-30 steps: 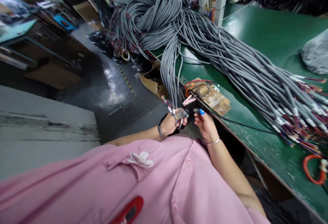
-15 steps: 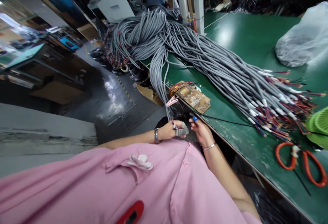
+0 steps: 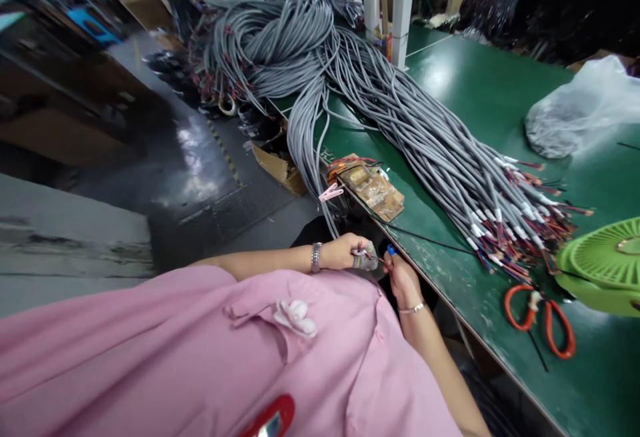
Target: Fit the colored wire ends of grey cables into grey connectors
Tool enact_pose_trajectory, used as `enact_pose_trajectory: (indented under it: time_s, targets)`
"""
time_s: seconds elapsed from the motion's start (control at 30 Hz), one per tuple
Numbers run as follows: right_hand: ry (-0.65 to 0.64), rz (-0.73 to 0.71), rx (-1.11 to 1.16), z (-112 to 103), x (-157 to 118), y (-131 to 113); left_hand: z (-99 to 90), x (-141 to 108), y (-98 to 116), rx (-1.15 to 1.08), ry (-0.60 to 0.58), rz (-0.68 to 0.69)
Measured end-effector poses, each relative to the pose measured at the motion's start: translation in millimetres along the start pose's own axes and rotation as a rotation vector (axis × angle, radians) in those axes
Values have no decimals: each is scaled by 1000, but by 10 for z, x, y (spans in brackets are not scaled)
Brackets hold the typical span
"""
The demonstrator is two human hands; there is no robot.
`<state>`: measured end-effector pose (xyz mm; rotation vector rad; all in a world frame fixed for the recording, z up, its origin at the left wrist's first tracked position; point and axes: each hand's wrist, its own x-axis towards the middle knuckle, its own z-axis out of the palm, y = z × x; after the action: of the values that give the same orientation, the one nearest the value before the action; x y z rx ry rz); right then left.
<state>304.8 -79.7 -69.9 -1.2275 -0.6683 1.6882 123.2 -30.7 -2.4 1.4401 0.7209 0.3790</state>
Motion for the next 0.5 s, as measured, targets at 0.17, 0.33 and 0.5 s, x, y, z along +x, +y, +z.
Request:
enact_pose_trajectory:
  time_s: [0.17, 0.33, 0.5]
  targets:
    - [120, -20, 52, 118, -149, -13, -22, -53, 60, -149, -1, -40]
    - [94, -38, 148, 289, -177, 62, -156, -272, -35, -172, 25, -94]
    - [73, -28, 185, 507, -105, 183, -372, -577, -276, -204, 107, -80]
